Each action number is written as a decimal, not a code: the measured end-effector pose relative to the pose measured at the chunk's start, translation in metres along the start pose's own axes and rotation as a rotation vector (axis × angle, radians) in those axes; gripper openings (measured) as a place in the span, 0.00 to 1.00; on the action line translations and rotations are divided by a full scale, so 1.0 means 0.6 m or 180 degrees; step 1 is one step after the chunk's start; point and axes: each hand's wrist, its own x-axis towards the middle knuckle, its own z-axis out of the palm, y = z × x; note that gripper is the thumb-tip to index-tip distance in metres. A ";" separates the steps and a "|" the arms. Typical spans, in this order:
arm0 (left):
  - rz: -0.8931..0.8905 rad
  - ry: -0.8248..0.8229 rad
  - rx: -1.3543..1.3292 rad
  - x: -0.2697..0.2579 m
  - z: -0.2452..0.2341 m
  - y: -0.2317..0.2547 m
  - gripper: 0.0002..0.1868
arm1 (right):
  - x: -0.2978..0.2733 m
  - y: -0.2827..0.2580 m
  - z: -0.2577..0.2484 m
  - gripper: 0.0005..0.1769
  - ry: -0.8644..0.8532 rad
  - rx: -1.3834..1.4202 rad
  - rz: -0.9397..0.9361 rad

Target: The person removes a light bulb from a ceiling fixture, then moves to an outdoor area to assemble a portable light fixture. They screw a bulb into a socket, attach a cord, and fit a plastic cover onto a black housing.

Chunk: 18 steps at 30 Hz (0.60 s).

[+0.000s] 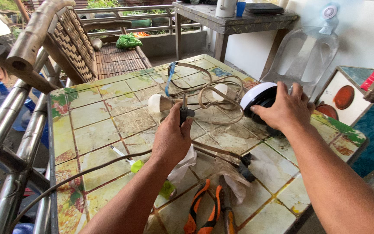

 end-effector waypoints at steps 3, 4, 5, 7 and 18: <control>0.0159 0.0011 0.0022 -0.002 0.001 0.004 0.27 | 0.009 0.034 0.025 0.86 -0.0975 0.0430 0.0156; 0.0249 0.0058 0.0004 -0.004 0.001 0.006 0.27 | 0.008 0.038 0.030 0.85 -0.1006 0.0418 0.0159; 0.0346 0.0107 -0.0013 -0.004 -0.001 0.007 0.27 | 0.009 0.038 0.032 0.84 -0.1032 0.0409 0.0165; 0.0217 0.0186 -0.0022 -0.007 -0.007 0.010 0.25 | 0.002 0.039 0.026 0.82 -0.1010 0.0473 0.0220; -0.0078 0.0425 0.0052 -0.004 -0.018 0.002 0.23 | -0.052 -0.028 -0.082 0.74 0.0308 0.1144 -0.0501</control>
